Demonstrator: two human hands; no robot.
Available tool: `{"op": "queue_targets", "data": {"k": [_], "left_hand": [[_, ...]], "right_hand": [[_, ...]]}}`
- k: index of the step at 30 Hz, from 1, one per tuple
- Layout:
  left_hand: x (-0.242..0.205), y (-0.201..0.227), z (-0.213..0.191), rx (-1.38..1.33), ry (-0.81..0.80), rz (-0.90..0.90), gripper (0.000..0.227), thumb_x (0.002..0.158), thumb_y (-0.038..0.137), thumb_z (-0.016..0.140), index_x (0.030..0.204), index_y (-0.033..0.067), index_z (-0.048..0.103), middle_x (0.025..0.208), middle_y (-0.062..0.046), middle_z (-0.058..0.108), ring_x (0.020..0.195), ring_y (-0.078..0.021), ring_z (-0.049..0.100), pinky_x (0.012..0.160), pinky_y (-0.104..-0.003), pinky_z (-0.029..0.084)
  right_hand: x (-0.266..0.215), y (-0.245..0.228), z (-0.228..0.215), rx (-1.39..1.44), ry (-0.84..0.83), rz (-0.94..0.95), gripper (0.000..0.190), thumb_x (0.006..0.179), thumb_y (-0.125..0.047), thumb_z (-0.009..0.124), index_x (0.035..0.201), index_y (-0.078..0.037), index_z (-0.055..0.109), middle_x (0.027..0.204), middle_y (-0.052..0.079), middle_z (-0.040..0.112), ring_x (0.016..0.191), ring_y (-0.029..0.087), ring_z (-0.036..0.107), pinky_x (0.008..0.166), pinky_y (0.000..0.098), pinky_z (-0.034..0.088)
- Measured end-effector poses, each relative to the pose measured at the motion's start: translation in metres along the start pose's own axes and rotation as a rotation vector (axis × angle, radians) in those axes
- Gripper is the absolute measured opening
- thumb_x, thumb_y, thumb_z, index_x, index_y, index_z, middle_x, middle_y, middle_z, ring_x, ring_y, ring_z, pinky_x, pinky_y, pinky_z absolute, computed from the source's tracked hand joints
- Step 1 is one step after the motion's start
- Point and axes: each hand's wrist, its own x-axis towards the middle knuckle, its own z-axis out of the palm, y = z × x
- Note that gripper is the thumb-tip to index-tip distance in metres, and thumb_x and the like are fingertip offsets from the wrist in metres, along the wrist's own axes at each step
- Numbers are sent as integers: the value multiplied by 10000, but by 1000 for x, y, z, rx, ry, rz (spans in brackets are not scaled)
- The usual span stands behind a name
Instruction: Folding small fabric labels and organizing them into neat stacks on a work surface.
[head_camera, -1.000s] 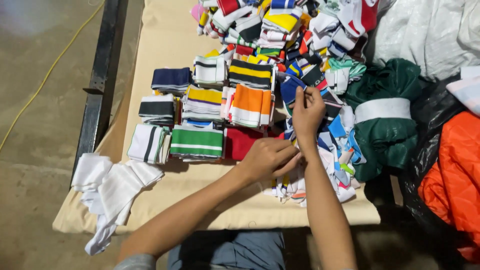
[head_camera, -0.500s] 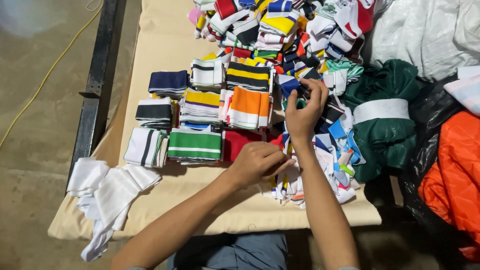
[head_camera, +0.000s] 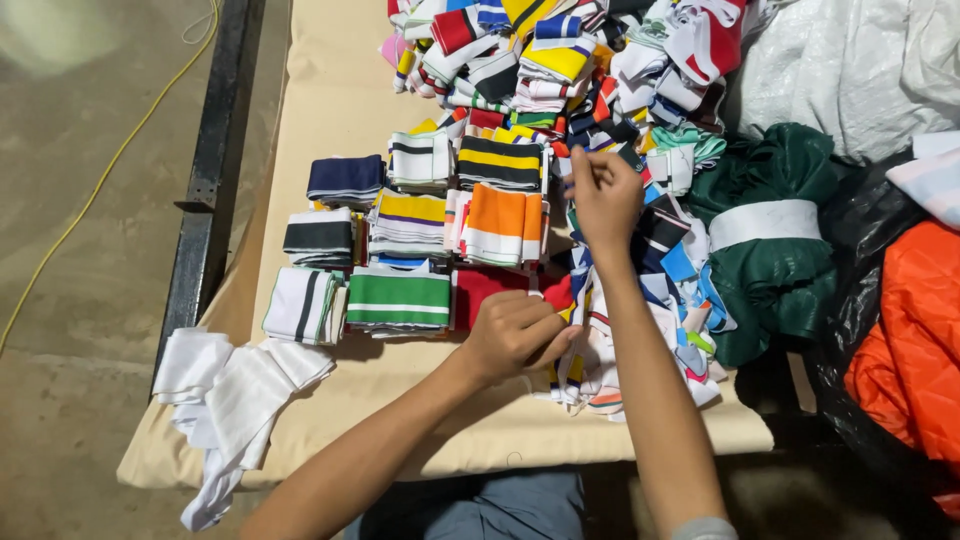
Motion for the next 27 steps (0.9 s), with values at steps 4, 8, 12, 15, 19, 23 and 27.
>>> {"op": "queue_targets", "data": {"k": [4, 8, 12, 15, 19, 23, 27], "left_hand": [[1, -4, -1, 55, 48, 50, 305, 978, 221, 586, 690, 123, 607, 552, -1, 473, 466, -171, 503, 460, -261, 437], [9, -4, -10, 94, -3, 137, 362, 974, 97, 598, 651, 75, 437, 586, -33, 394, 491, -181, 346, 471, -291, 273], [10, -6, -12, 89, 16, 151, 368, 979, 99, 584, 636, 83, 453, 567, -22, 399, 471, -155, 335, 460, -271, 262], [10, -6, -13, 88, 6, 148, 329, 982, 100, 579, 660, 68, 522, 581, -30, 461, 475, -157, 385, 462, -275, 285], [10, -5, -9, 77, 19, 150, 325, 987, 102, 564, 672, 66, 490, 602, -35, 426, 490, -182, 359, 469, -293, 277], [-5, -9, 5, 63, 110, 45, 227, 925, 174, 596, 712, 107, 641, 556, -5, 483, 458, -157, 501, 450, -245, 424], [-8, -8, 5, -71, 63, -127, 212, 953, 172, 591, 787, 81, 686, 562, -24, 510, 449, -171, 505, 437, -254, 441]], "right_hand": [[56, -23, 28, -49, -94, 257, 381, 864, -476, 785, 971, -111, 759, 823, 49, 796, 666, 135, 796, 503, 213, 607], [79, -46, 55, -42, -135, 619, 353, 914, -455, 699, 877, -126, 579, 926, 14, 767, 781, 135, 829, 456, 176, 473], [84, -38, 63, 68, 8, 594, 211, 937, -253, 742, 825, -101, 648, 873, 7, 780, 578, 139, 780, 477, 171, 520], [85, -35, 50, 43, -24, 605, 168, 947, -267, 719, 965, -102, 698, 922, 37, 803, 596, 78, 766, 412, 163, 398], [90, 14, 31, 18, 4, 470, 263, 946, -293, 758, 779, -130, 637, 665, -15, 637, 523, 56, 604, 430, 216, 375], [69, 25, 5, 66, 93, 292, 260, 921, -322, 739, 924, -63, 710, 603, 38, 580, 476, 83, 611, 416, 180, 434], [23, -29, -34, 365, 192, 251, 230, 986, -275, 666, 1085, -68, 640, 882, 36, 637, 668, 83, 607, 533, 146, 524]]}}
